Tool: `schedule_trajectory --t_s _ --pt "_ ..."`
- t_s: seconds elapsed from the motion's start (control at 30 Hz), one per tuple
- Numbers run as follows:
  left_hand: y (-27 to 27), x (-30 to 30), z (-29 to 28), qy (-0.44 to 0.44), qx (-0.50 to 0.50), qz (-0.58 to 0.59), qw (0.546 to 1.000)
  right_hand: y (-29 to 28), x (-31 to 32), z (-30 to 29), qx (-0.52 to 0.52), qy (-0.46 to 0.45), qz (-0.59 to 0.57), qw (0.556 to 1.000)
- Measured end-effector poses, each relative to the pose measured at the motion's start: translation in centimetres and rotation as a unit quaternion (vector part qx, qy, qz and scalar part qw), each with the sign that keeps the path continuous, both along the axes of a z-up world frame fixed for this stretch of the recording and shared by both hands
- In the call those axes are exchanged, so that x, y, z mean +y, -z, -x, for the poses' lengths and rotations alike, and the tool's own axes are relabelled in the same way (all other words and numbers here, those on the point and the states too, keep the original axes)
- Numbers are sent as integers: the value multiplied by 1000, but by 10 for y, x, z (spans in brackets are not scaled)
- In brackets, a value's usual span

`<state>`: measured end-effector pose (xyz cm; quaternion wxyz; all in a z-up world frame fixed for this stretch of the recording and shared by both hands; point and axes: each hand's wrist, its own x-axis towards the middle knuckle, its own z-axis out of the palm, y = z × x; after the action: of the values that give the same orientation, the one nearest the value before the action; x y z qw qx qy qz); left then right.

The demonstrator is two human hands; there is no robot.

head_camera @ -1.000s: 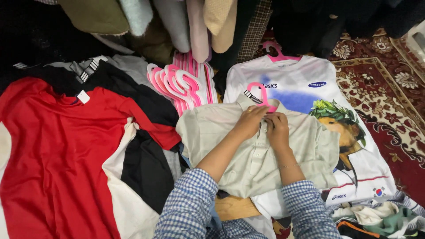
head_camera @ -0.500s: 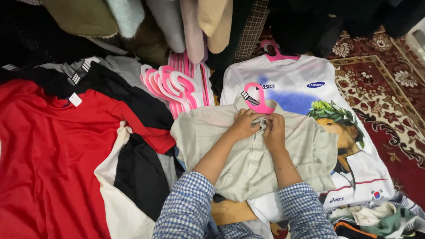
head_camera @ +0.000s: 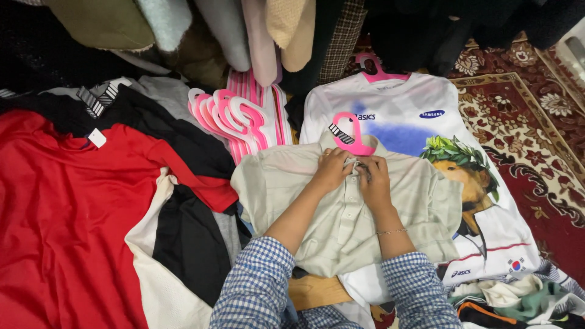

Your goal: The person picks up a light-colored shirt from a pile of clothes, places it on a pink hanger, and buttons the front placket. They then remove the shirt from the hanger, lay it flat on the surface, and smooth it out with their hands.

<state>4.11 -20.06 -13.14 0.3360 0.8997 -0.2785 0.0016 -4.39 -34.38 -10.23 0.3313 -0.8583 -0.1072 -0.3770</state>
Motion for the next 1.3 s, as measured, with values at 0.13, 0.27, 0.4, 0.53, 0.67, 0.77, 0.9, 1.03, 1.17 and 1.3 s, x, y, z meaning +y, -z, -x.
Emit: schedule_trajectory --t_s 0.13,0.27,0.4,0.53,0.67,0.77,0.9,1.03,1.17,1.3 --pt "-8 1 5 -4 5 0 1000 2 -1 -1 -16 12 0 1000" --pt "-13 2 9 -12 8 9 1000 1 -3 -1 -38 6 -1 999" --pt "-16 2 12 -19 4 14 1000 3 -5 -3 -56 2 9 998" --pt "-17 2 13 -25 9 21 999 0 -3 -3 -76 5 30 997" --pt "-8 -1 7 -34 6 38 999 -10 3 -2 -116 0 50 992" --pt "2 -6 -3 -41 14 36 998 -13 4 -6 -140 5 65 988" --pt "0 -6 -1 -49 51 42 997 -13 2 -6 -181 45 70 980" --pt "6 -5 -6 -74 39 81 993 -9 1 -4 -169 43 50 983" --pt "-32 7 11 -88 0 88 992 -9 0 -1 -140 65 17 988" --pt "-59 15 30 -108 -46 62 991 -19 6 5 -118 65 -9 991"
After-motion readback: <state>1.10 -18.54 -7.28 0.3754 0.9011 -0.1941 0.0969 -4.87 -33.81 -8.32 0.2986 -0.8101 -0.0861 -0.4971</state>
